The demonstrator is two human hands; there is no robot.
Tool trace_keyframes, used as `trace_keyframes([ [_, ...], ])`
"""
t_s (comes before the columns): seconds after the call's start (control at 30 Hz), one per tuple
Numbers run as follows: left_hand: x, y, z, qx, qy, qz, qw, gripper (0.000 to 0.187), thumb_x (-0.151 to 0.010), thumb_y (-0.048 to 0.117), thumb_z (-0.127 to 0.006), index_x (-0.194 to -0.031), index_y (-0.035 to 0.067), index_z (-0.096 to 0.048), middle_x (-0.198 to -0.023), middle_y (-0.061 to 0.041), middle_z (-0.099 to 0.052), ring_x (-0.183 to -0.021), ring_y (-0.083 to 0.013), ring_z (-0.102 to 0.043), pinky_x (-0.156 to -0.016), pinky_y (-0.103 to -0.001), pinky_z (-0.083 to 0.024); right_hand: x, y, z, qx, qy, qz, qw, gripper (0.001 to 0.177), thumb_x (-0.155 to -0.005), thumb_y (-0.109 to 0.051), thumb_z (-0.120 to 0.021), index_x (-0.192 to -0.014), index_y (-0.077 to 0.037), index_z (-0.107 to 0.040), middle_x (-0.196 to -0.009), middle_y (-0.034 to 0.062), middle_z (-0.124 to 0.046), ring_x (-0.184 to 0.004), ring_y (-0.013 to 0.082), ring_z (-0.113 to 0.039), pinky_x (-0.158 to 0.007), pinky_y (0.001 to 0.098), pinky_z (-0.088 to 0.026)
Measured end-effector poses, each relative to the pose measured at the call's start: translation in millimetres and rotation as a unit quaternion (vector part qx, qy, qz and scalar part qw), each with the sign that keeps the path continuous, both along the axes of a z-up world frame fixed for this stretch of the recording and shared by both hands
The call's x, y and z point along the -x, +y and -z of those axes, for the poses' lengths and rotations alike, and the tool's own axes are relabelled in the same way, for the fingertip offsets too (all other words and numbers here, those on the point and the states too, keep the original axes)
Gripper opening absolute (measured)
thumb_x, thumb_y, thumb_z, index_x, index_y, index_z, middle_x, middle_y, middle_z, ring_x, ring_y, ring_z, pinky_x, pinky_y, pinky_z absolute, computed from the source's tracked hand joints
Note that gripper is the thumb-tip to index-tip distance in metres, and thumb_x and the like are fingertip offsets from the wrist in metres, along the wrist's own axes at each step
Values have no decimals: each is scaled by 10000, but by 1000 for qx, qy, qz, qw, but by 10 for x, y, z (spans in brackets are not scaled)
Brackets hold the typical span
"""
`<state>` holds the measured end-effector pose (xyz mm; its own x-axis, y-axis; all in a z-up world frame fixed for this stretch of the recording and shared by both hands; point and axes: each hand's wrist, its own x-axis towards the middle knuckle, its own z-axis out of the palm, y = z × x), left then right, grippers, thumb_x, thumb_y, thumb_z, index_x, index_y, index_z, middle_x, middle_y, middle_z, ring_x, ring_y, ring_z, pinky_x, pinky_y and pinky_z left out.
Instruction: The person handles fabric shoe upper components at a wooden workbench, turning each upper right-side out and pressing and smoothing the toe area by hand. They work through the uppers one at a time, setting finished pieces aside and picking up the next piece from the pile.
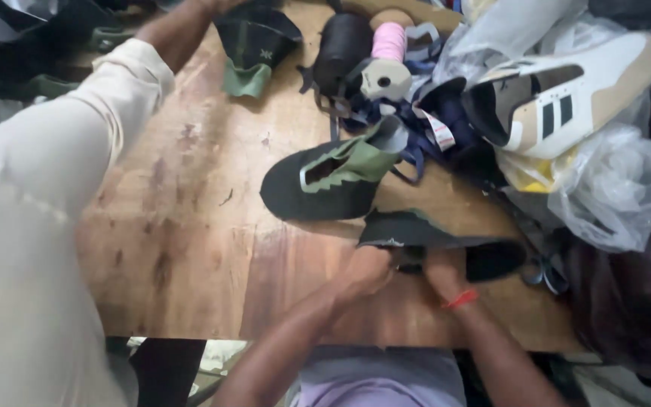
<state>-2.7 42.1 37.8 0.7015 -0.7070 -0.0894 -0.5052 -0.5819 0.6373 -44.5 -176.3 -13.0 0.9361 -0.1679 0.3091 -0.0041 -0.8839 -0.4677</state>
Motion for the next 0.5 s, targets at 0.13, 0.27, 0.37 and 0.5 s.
trace_keyframes([
  [0.13, 37, 34, 10, 67, 11, 2, 998, 348, -869, 139, -548, -1176, 73, -698, -1068, -209, -700, -982, -395, -651, -830, -503, -506, 34, -314, -6, 116, 39, -113, 986, 411, -939, -100, -488, -1314, -18, -633, -1352, 240, -644, -1283, 391, -594, -1105, 454, -456],
  [0.27, 131, -5, 81, 70, -5, 40, 997, 326, -887, 142, -551, -1164, 64, -705, -1020, -209, -703, -935, -388, -660, -797, -497, -515, 231, -275, -202, 43, 35, -117, 992, 419, -988, -135, -466, -1360, -2, -605, -1404, 245, -614, -1316, 399, -556, -1108, 452, -423],
  [0.37, 146, 40, 109, 72, -57, 56, 994, 298, -915, 147, -555, -1146, 50, -716, -948, -208, -709, -864, -378, -674, -747, -489, -528, 243, -168, -412, 8, 110, -66, 992, 403, -1019, -221, -479, -1338, -13, -612, -1401, 225, -605, -1302, 398, -544, -1072, 449, -418],
  [0.5, 109, 98, 74, 74, -147, 67, 984, 267, -957, 154, -562, -1120, 28, -733, -841, -207, -717, -758, -363, -695, -673, -478, -548, 173, -34, -645, 5, 150, -56, 987, 398, -1029, -265, -467, -1315, -35, -622, -1380, 182, -633, -1285, 352, -582, -1079, 428, -442],
])
